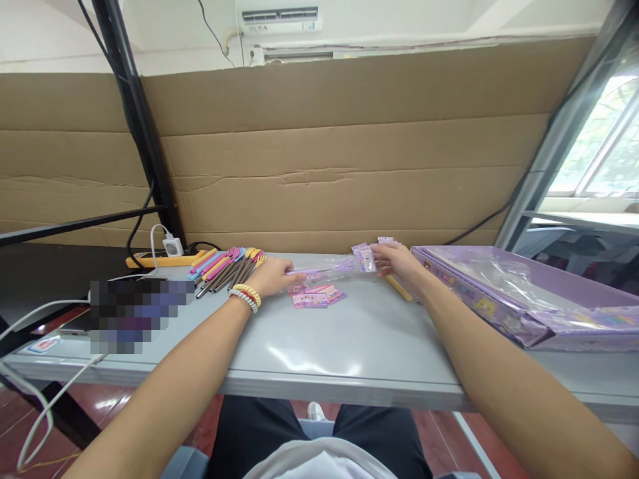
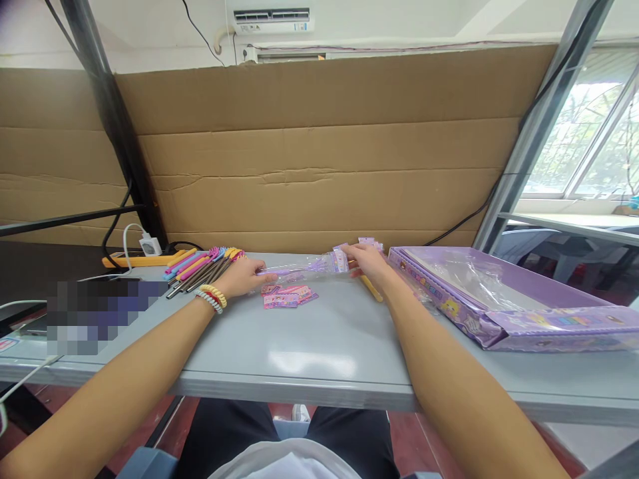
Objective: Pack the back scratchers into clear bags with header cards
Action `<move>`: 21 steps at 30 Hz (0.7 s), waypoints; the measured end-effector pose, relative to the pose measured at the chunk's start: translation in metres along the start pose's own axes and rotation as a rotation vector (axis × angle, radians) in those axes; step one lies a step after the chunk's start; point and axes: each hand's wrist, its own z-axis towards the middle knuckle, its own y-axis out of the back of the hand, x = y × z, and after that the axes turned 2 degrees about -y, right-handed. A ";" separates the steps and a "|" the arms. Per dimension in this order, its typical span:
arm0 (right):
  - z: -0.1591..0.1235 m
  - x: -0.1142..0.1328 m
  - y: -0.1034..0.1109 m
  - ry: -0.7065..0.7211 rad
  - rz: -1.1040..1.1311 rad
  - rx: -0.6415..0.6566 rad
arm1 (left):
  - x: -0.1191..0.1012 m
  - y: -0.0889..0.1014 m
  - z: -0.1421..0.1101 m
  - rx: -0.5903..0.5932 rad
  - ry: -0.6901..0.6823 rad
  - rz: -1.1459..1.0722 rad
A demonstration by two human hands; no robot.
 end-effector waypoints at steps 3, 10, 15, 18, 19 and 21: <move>0.003 -0.003 0.001 -0.045 0.040 0.034 | -0.001 0.001 -0.001 0.001 -0.001 0.003; 0.009 -0.015 0.000 0.138 -0.200 0.067 | 0.001 0.000 0.001 0.031 0.001 0.005; 0.013 -0.017 -0.001 0.209 -0.234 -0.040 | 0.005 -0.002 0.003 0.065 0.001 0.000; 0.014 -0.017 0.001 0.258 -0.246 -0.078 | 0.004 -0.001 0.002 0.070 -0.006 -0.001; 0.014 -0.017 0.001 0.283 -0.255 -0.086 | 0.004 -0.001 0.002 0.068 -0.007 0.002; 0.012 -0.015 0.002 0.334 -0.267 -0.094 | 0.003 0.000 0.001 0.064 -0.009 0.007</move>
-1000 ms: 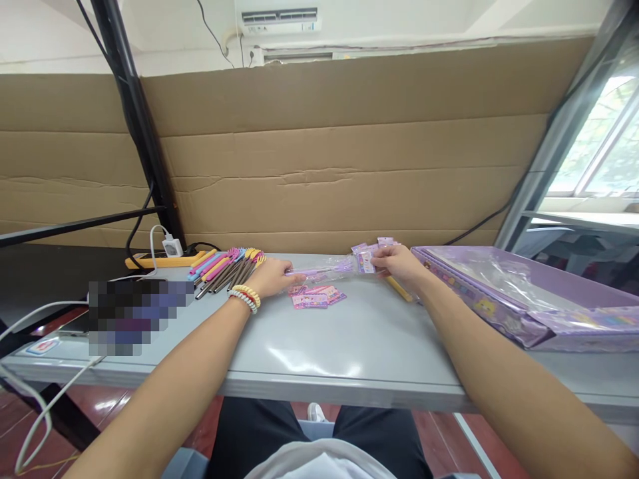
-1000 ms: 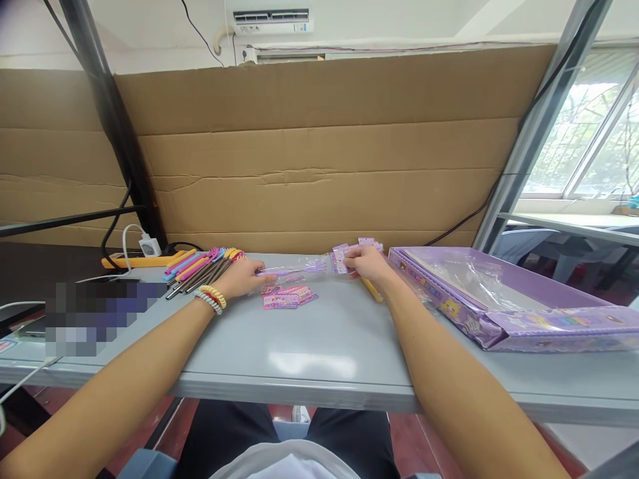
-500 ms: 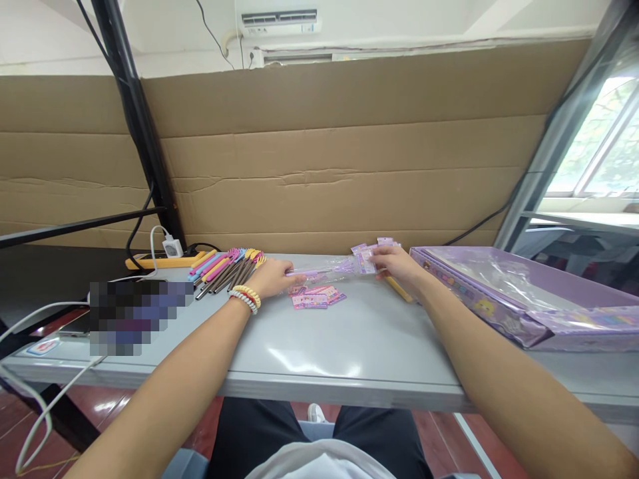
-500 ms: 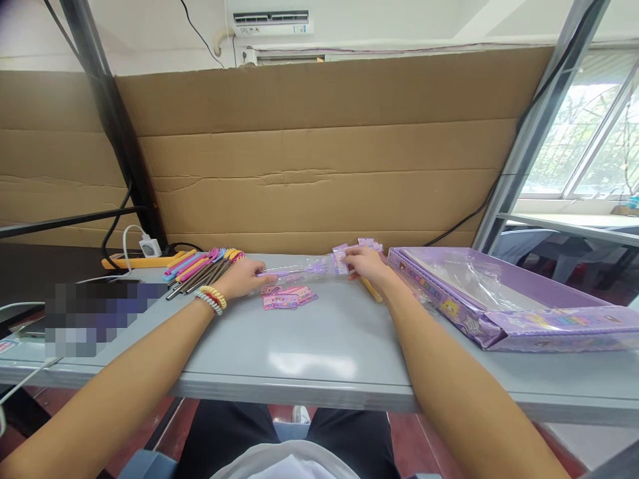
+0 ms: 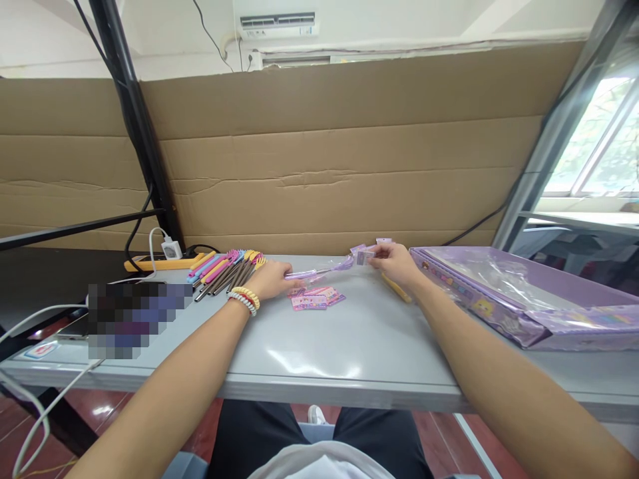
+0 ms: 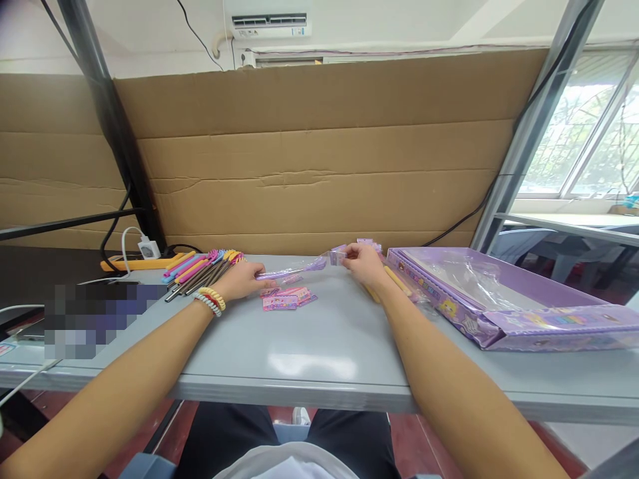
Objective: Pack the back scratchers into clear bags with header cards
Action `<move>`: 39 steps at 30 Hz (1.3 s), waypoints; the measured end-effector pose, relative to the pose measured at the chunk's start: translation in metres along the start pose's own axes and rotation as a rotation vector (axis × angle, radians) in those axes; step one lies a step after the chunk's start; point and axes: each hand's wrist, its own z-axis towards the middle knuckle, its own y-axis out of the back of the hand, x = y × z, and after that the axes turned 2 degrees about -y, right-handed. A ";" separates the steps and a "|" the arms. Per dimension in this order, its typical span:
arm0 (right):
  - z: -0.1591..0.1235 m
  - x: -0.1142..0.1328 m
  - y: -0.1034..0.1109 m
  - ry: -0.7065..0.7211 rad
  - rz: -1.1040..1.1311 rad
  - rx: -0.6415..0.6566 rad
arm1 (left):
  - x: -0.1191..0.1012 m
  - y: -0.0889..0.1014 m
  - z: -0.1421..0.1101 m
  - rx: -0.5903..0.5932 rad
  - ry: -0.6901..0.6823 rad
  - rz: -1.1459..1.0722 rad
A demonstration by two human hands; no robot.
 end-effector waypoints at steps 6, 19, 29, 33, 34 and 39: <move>-0.005 0.006 -0.002 0.080 0.138 0.027 | -0.002 0.001 -0.002 0.007 0.026 0.010; -0.007 0.007 -0.004 0.152 0.108 -0.009 | -0.004 0.002 -0.002 0.015 0.033 -0.002; -0.009 0.011 -0.004 0.081 0.031 -0.028 | 0.000 -0.001 -0.001 -0.003 0.017 -0.017; -0.006 0.008 -0.005 0.033 0.020 -0.030 | 0.001 0.000 0.000 -0.003 0.012 -0.015; -0.005 0.007 -0.005 0.014 0.022 -0.041 | 0.001 0.000 0.000 -0.004 0.011 -0.019; -0.005 0.005 -0.004 -0.088 -0.017 -0.091 | 0.000 -0.001 0.000 -0.003 -0.002 -0.046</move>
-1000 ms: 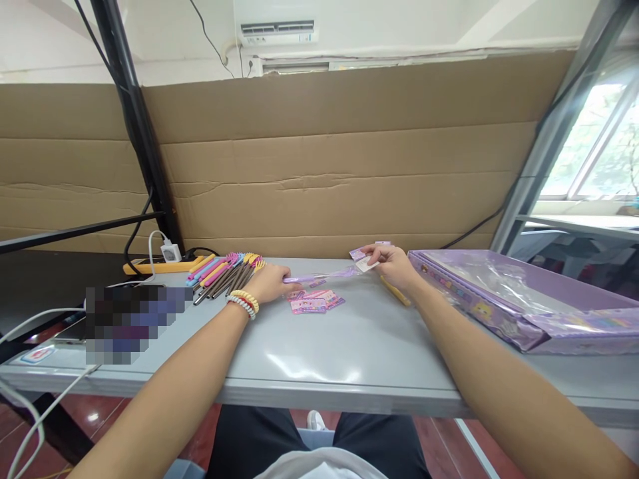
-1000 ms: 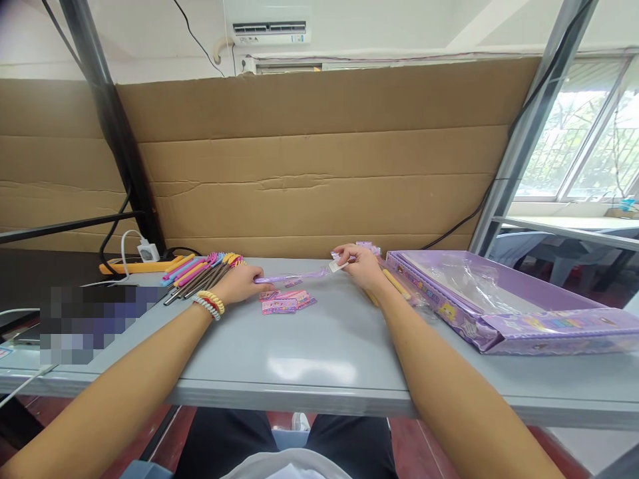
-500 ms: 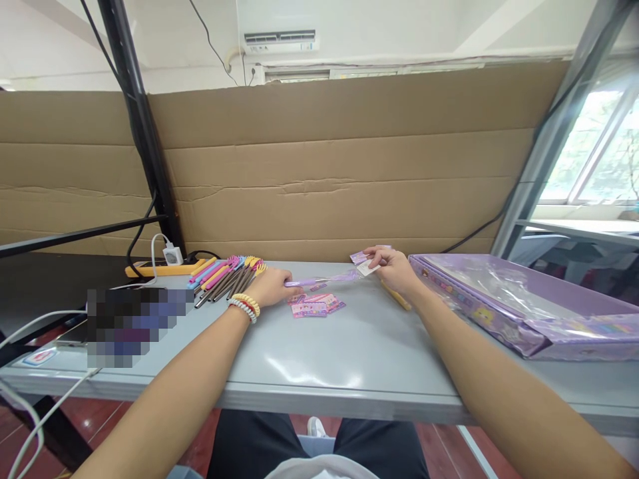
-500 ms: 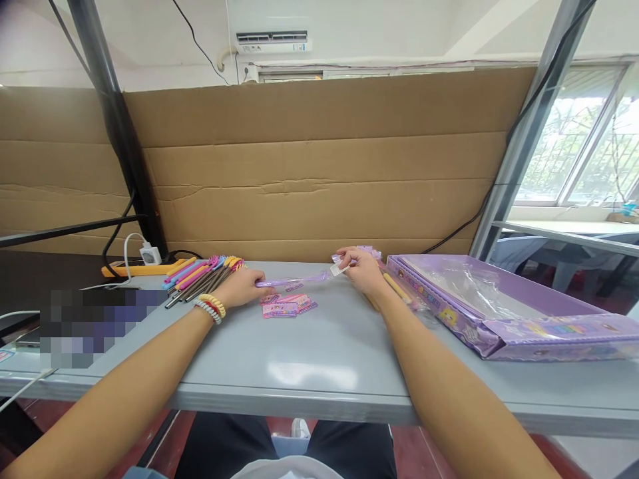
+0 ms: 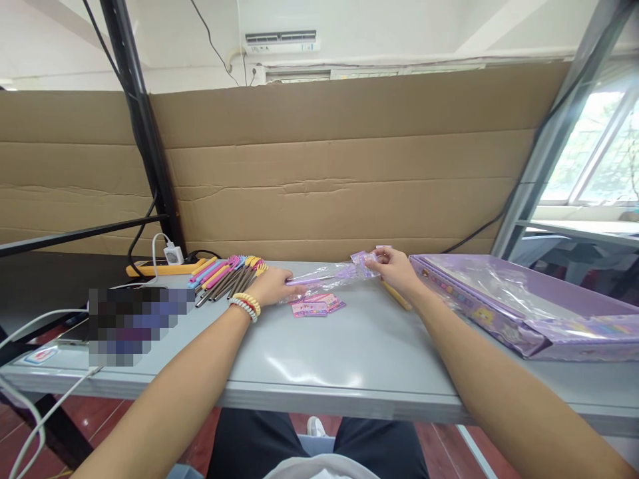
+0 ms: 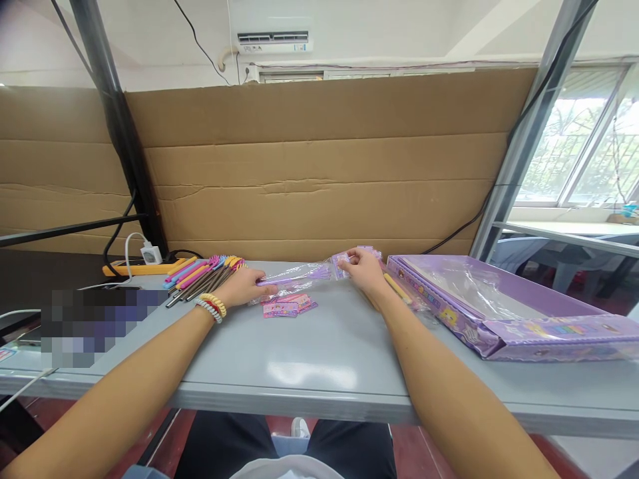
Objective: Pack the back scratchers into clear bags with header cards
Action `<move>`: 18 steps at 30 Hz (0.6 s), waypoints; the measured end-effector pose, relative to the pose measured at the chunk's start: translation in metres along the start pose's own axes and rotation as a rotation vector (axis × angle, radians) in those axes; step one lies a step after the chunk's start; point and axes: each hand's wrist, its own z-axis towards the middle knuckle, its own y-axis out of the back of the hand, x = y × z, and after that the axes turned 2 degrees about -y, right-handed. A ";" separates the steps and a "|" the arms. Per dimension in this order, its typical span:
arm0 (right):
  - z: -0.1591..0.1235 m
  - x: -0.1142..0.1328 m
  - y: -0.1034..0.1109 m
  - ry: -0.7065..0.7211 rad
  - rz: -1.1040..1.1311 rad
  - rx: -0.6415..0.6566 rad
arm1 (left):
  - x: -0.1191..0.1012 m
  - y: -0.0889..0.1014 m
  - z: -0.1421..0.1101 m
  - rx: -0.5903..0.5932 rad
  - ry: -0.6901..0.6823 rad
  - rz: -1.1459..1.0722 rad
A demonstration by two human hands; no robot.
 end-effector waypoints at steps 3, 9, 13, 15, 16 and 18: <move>-0.002 0.003 0.001 -0.036 0.016 0.014 | 0.000 0.000 0.000 -0.012 -0.005 -0.015; -0.004 0.001 -0.001 -0.146 0.172 0.207 | -0.001 0.000 0.000 -0.072 0.036 -0.078; -0.006 0.001 -0.004 -0.229 0.299 0.380 | -0.004 0.001 -0.001 -0.097 0.056 -0.127; -0.007 0.003 -0.004 -0.221 0.404 0.380 | -0.006 0.001 -0.001 -0.109 0.061 -0.155; -0.007 0.004 -0.004 -0.202 0.465 0.367 | -0.007 0.002 -0.002 -0.113 0.066 -0.180; -0.007 0.006 -0.002 -0.152 0.583 0.339 | -0.010 0.003 -0.002 -0.117 0.080 -0.246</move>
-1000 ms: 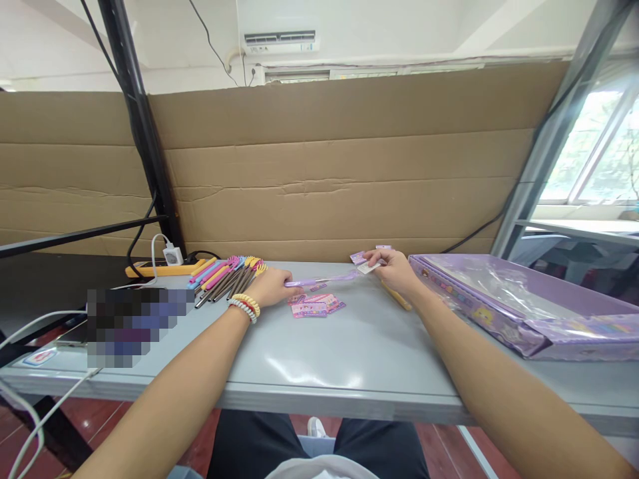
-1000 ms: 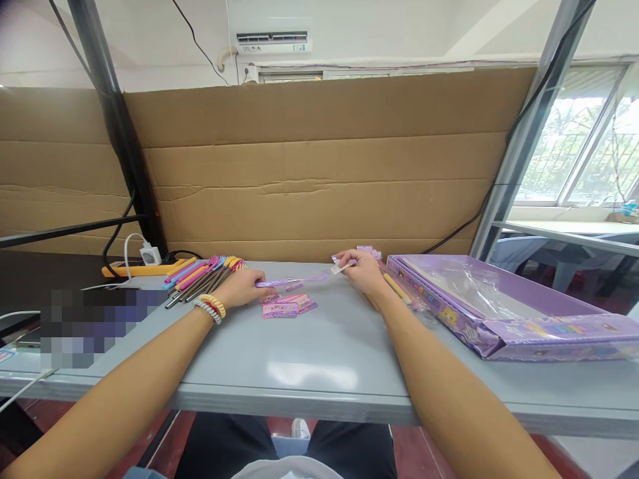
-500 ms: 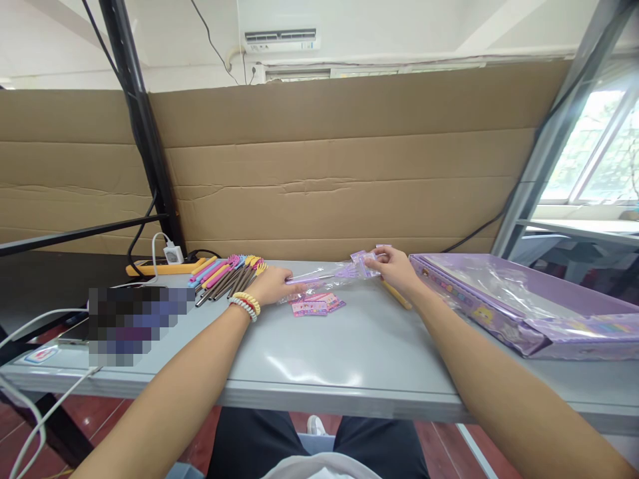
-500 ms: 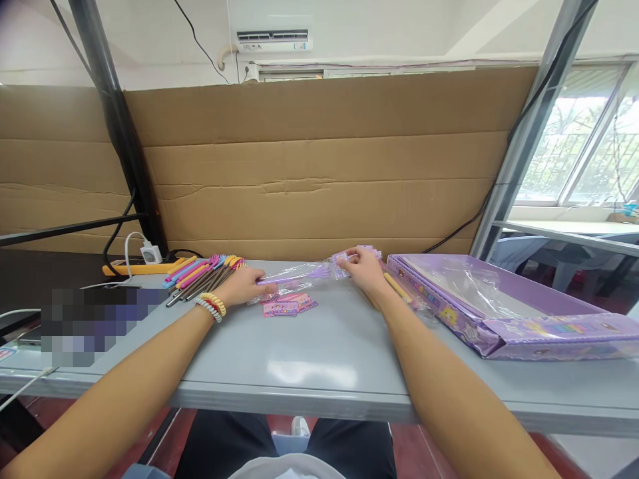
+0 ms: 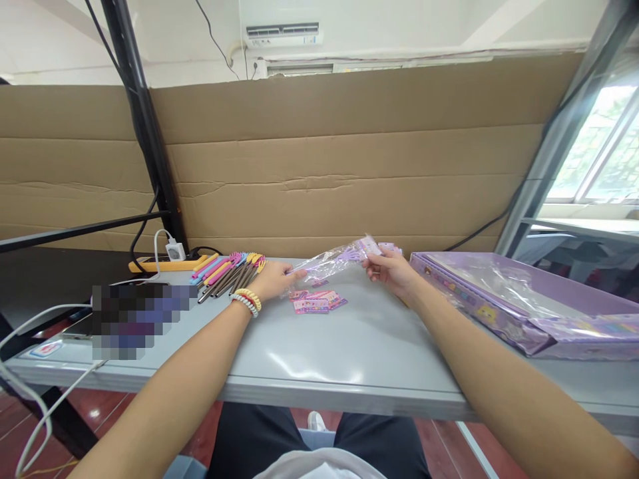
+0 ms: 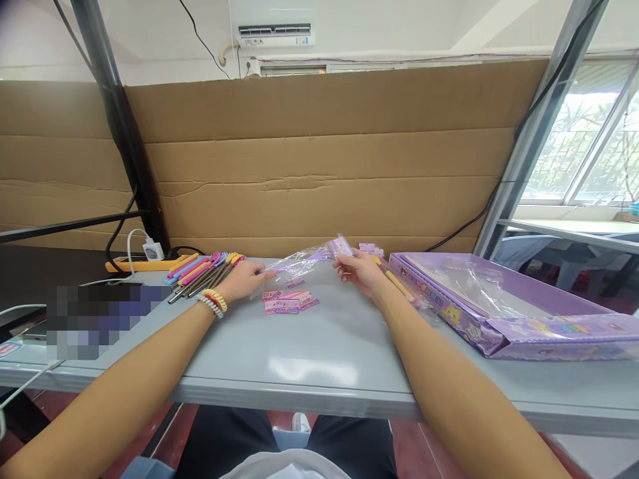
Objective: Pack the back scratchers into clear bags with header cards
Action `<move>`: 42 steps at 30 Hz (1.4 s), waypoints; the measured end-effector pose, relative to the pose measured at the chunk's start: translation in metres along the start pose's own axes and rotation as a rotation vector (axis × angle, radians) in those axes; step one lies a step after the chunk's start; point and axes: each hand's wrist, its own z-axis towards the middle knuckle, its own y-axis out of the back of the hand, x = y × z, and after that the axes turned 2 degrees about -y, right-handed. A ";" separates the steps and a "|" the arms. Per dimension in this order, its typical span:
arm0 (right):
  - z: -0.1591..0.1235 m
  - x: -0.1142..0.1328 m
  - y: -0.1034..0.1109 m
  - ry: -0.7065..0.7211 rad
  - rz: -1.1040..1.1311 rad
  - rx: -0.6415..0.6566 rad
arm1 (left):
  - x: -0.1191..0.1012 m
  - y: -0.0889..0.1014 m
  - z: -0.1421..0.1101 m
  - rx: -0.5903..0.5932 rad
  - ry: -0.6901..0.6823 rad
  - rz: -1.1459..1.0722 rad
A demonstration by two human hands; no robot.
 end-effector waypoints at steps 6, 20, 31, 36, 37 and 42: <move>-0.004 0.004 -0.003 0.036 0.038 0.061 | -0.006 0.000 -0.001 -0.020 0.003 -0.148; -0.017 0.007 -0.022 0.038 0.170 0.288 | -0.007 -0.003 0.003 -0.100 0.089 -0.126; -0.025 -0.026 -0.093 -0.039 -0.270 0.402 | -0.059 -0.031 -0.005 0.001 0.183 -0.296; -0.023 -0.024 -0.090 -0.007 -0.275 0.364 | -0.061 -0.033 -0.008 0.042 0.182 -0.409; -0.023 -0.023 -0.089 -0.010 -0.264 0.358 | -0.060 -0.033 -0.007 0.049 0.175 -0.435; -0.024 -0.021 -0.089 -0.030 -0.281 0.322 | -0.058 -0.033 -0.006 0.051 0.127 -0.512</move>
